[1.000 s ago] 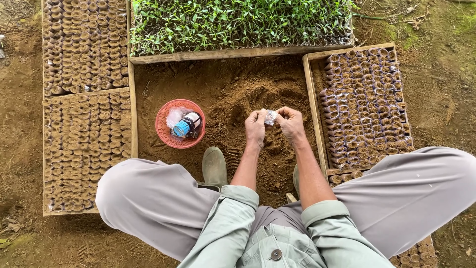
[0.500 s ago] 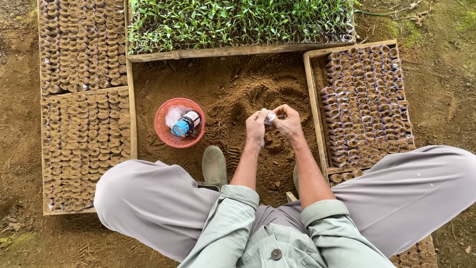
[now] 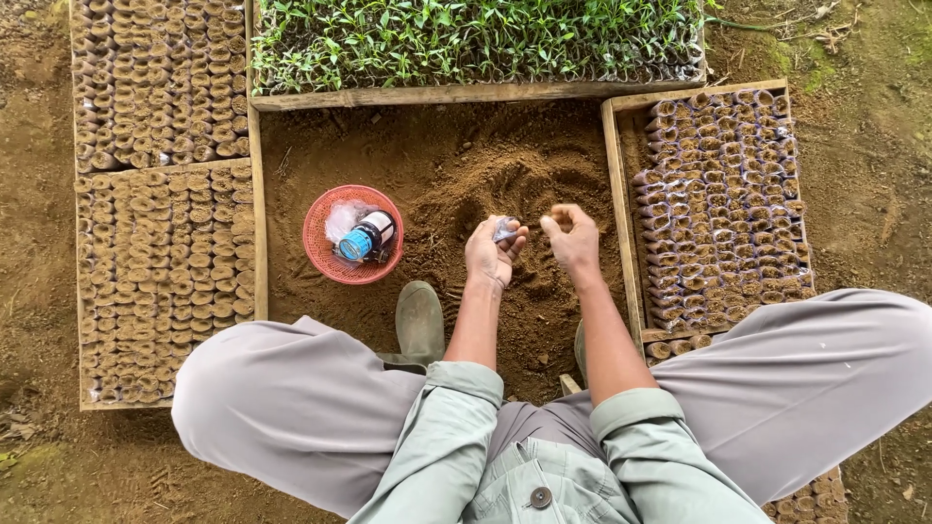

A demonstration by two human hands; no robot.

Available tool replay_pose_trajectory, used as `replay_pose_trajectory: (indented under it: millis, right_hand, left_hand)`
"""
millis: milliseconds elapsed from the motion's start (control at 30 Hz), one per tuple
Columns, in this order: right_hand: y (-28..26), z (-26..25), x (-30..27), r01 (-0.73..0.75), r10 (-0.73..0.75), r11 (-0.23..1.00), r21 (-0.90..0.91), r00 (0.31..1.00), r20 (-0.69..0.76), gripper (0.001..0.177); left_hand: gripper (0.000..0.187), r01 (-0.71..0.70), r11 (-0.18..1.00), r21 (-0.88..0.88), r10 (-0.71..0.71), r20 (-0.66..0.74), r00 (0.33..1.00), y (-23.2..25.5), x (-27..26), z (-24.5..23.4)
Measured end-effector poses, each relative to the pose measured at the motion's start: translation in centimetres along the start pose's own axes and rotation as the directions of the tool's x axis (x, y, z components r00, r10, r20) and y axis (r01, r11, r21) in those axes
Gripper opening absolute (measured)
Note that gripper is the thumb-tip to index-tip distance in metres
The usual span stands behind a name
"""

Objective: Filling small plastic seedling pots with soil and arranging them in a seedling tray.

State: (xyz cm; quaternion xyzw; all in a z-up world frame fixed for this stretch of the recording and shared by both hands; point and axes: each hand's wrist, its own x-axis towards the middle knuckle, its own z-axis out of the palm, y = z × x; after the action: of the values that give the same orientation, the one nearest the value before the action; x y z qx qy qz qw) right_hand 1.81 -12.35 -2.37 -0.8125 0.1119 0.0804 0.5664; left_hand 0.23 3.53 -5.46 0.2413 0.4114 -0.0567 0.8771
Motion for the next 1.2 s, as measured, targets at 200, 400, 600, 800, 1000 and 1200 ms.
replay_pose_trajectory:
  millis: [200,400,600,800,1000,1200]
  right_hand:
    - [3.9,4.3,-4.3,0.182,-0.097,0.661,-0.728,0.983,0.157,0.055]
    - [8.2,6.2,-5.7,0.42,-0.317,0.397,-0.816,0.897,0.307,0.042]
    - [13.4,6.1,-2.2,0.108,-0.059,0.817,-0.566,0.993,0.104,0.011]
    - [2.8,1.5,-1.0,-0.435,0.425,0.738,0.516,0.894,0.145,0.012]
    - [-5.8,-1.7,-0.7,-0.419,0.302,0.68,0.602,0.908,0.29,0.014]
    - [-10.4,-0.2,-1.9,-0.35,0.22,0.779,0.519,0.929,0.297,0.013]
  left_hand:
    - [0.018,0.03,0.991,-0.128,-0.034,-0.025,0.999,0.5,1.0,-1.9]
    - [0.02,0.039,0.986,-0.164,-0.037,0.018,0.999,0.8,1.3,-3.3]
    - [0.022,0.029,0.973,-0.231,0.005,0.149,0.989,1.3,-0.2,-2.5]
    - [0.021,0.037,0.964,-0.264,0.032,0.251,0.967,1.3,-0.9,-2.1]
    - [0.021,0.028,0.954,-0.299,0.064,0.295,0.953,0.7,-1.2,-1.4]
    - [0.02,0.009,0.959,-0.282,0.074,0.282,0.956,0.6,-1.6,-0.4]
